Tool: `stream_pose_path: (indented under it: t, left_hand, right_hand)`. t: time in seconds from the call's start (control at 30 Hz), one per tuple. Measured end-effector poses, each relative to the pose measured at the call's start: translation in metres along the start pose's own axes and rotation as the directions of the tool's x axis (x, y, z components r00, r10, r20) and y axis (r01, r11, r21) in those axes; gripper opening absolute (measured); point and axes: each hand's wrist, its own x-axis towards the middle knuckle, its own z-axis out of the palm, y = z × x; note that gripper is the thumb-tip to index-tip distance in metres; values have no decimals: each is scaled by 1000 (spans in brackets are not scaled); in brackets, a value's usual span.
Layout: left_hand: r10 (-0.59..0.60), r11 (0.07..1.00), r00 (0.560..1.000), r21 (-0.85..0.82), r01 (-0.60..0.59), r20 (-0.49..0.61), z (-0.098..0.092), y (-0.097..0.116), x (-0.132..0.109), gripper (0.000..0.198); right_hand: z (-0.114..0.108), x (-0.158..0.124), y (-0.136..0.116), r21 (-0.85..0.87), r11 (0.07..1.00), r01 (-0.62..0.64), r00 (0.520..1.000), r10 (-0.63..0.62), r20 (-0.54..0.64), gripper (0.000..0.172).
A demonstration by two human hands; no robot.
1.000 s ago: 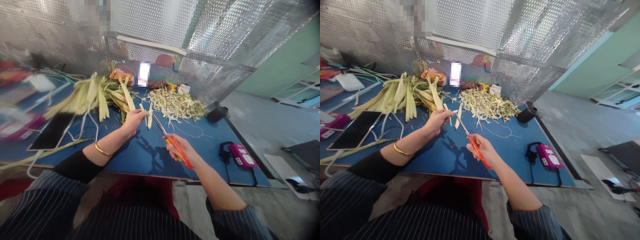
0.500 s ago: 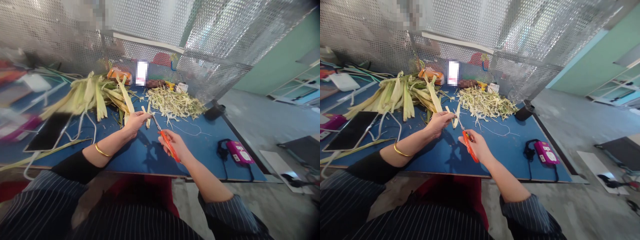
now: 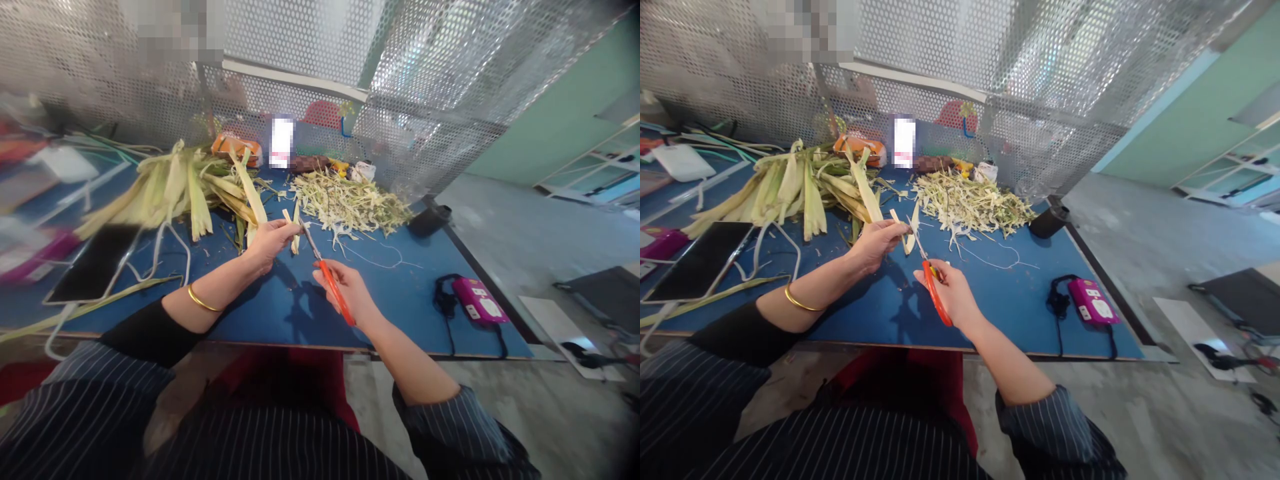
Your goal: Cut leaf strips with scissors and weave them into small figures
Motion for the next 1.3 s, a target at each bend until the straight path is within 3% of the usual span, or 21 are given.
stream_pose_path:
  t: [0.47, 0.6, 0.73, 0.87, 1.07, 1.3]
  left_hand:
    - [-11, 1000, 1000, -11, 12, 14, -2, -4, 3, 16]
    - [-28, 999, 999, -38, 29, 38, -4, 0, 3, 19]
    - [-27, 994, 999, -102, 32, 46, -4, 4, 2, 23]
    - [-30, 988, 994, -150, 45, 103, -2, 1, 2, 18]
    - [65, 985, 993, -167, -48, 95, -3, -4, 5, 19]
    - [-3, 967, 995, -254, 28, 97, 1, -5, 3, 22]
  right_hand:
    - [7, 1, 12, 38, 999, 2, 1000, -1, -27, 46]
    - [7, 3, 6, 130, 991, 30, 994, -15, -112, 42]
    - [-5, 11, -10, 199, 967, 157, 956, -99, -275, 44]
    - [-21, 33, -22, 182, 934, 308, 907, -231, -351, 50]
    - [-21, 73, -28, 124, 947, 297, 930, -257, -264, 55]
    - [-10, 77, -9, 129, 953, 274, 958, -258, -129, 46]
